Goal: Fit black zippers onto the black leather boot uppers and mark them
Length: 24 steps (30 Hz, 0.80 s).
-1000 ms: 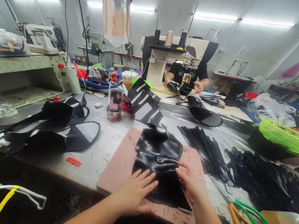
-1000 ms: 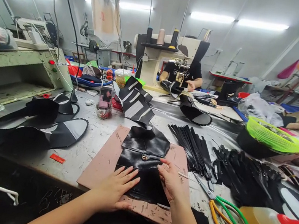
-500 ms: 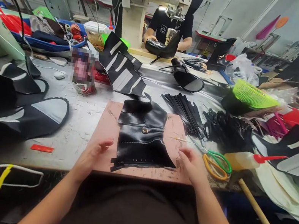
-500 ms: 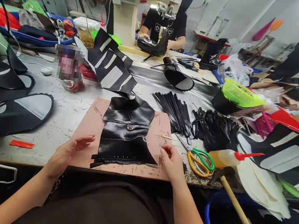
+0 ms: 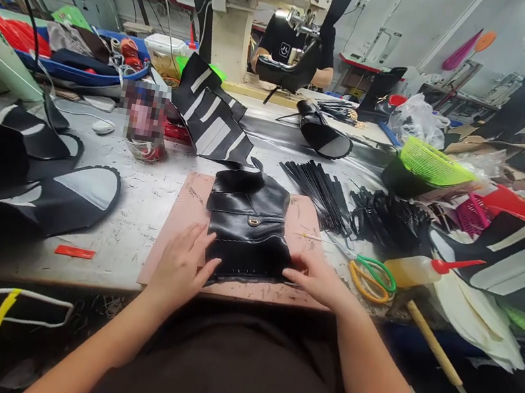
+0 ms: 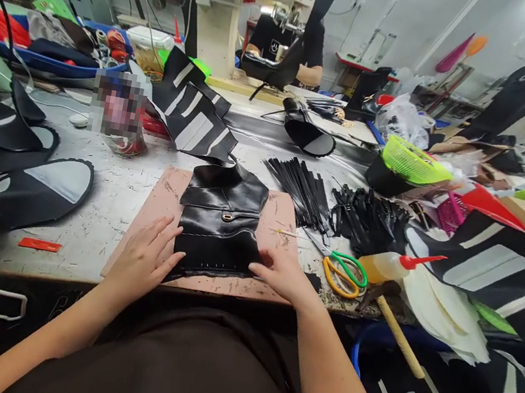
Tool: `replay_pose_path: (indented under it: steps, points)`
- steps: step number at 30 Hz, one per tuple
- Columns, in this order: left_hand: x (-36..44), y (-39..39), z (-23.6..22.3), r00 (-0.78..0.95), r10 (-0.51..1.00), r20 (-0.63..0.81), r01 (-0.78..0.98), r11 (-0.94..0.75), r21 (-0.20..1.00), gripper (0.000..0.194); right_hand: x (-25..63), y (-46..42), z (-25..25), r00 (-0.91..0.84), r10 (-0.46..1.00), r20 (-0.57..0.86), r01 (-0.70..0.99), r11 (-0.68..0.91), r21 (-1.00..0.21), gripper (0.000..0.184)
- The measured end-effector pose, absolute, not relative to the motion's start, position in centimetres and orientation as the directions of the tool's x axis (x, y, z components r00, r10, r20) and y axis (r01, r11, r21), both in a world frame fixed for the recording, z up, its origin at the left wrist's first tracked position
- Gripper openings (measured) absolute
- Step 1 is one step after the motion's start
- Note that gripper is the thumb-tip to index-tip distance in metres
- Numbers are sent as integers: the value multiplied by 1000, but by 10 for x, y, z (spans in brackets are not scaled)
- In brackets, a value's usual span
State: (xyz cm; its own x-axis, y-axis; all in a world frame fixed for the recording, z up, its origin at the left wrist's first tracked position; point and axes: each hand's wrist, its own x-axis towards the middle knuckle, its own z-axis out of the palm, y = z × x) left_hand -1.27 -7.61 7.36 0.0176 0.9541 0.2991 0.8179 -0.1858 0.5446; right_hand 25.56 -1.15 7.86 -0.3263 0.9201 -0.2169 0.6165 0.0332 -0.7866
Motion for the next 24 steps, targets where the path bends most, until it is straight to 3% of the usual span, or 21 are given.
replay_pose_path:
  steps: [2, 4, 5, 6, 7, 9, 12, 15, 19, 22, 24]
  points:
    - [5, -83, 82, 66, 972, 224, 669, -210, 713, 32, 262, -20, 77, -370, 891, -261, 566, -6, -824, 16]
    - [27, -89, 84, 186, 979, -81, 387, 3, 922, 23, 261, -29, 76, -379, 879, -289, 414, -118, -902, 18]
    - [39, -92, 82, 284, 917, -279, 225, 219, 949, 21, 258, -34, 76, -377, 875, -305, 306, -193, -932, 22]
    - [51, -94, 80, 366, 822, -437, 83, 439, 895, 22, 255, -39, 76, -369, 873, -318, 194, -262, -945, 28]
    - [62, -95, 77, 416, 758, -503, -2, 553, 833, 25, 251, -44, 76, -358, 873, -331, 98, -318, -943, 35]
    - [80, -96, 72, 413, 735, -539, -154, 639, 754, 31, 245, -52, 75, -332, 879, -342, -32, -373, -927, 45]
    - [97, -95, 68, 297, 795, -530, -342, 606, 718, 30, 243, -59, 74, -286, 909, -303, -118, -347, -931, 52]
    - [108, -95, 67, 197, 810, -553, -447, 576, 685, 27, 248, -62, 71, -312, 921, -232, -62, -264, -963, 37]
    - [117, -97, 65, 74, 833, -548, -494, 508, 706, 24, 257, -63, 67, -360, 933, -13, 162, 49, -986, 14]
    - [120, -98, 65, 8, 853, -522, -479, 461, 747, 24, 261, -65, 67, -368, 910, 190, 309, 312, -899, 2]
    - [120, -99, 65, -27, 862, -506, -456, 440, 774, 24, 262, -67, 68, -388, 861, 328, 377, 473, -797, 5]
